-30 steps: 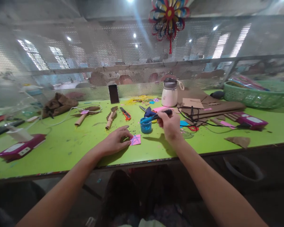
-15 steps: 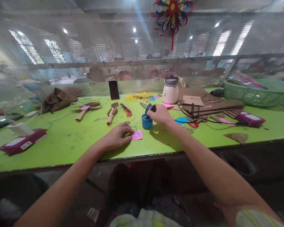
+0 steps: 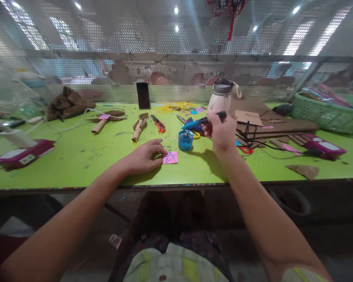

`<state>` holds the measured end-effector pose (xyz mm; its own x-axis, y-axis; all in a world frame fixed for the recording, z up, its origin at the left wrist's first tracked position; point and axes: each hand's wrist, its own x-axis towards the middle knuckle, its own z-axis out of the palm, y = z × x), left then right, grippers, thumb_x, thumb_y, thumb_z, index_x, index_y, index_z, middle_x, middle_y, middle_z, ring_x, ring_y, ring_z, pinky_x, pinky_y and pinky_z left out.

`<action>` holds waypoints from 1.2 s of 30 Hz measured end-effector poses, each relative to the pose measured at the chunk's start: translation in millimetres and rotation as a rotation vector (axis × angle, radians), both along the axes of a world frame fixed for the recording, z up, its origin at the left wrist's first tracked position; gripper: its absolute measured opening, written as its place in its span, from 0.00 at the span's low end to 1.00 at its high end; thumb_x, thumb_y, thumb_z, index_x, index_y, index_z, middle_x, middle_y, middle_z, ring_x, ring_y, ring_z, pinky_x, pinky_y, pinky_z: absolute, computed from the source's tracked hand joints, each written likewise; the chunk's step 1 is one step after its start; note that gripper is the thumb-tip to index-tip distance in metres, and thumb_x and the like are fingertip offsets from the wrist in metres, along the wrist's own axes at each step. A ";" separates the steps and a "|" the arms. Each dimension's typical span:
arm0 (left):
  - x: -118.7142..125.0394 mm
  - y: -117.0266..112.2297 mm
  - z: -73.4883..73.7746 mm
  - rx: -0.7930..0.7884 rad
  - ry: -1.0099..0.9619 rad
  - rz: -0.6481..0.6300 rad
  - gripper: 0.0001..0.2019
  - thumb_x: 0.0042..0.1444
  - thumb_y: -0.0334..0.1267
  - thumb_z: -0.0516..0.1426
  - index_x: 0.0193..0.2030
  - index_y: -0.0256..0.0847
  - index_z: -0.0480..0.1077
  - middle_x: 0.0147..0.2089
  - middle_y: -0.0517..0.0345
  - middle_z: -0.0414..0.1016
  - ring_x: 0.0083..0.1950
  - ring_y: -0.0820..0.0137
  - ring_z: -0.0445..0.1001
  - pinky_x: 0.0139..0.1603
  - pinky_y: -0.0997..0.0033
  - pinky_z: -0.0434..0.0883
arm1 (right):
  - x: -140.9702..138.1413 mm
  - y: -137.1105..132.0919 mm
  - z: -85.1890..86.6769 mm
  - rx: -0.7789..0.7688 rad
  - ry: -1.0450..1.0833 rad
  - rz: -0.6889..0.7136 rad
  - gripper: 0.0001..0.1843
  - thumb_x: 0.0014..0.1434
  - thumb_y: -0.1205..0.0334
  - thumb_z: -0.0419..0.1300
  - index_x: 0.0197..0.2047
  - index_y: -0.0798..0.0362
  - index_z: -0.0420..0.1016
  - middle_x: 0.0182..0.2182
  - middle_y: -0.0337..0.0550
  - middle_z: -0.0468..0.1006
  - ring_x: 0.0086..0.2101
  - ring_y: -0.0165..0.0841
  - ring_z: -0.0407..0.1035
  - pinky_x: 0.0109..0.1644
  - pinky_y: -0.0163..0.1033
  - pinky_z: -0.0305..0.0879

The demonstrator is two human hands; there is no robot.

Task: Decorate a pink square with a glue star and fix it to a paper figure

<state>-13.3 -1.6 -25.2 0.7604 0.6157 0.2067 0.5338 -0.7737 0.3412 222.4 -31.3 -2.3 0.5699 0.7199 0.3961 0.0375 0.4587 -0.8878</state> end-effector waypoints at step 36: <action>-9.7 4.9 -2.9 0.041 -0.015 0.034 0.11 0.52 0.37 0.54 0.41 0.42 0.74 0.44 0.50 0.72 0.58 0.57 0.65 0.55 0.61 0.65 | 13.3 -5.4 -9.2 -0.016 0.145 0.049 0.11 0.45 0.53 0.57 0.24 0.51 0.62 0.14 0.33 0.64 0.14 0.25 0.55 0.15 0.31 0.48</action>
<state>-22.9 3.4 -28.0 0.7358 0.6320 0.2431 0.5551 -0.7686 0.3180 235.7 -36.7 -11.5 0.5842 0.7541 0.3000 -0.1141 0.4423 -0.8896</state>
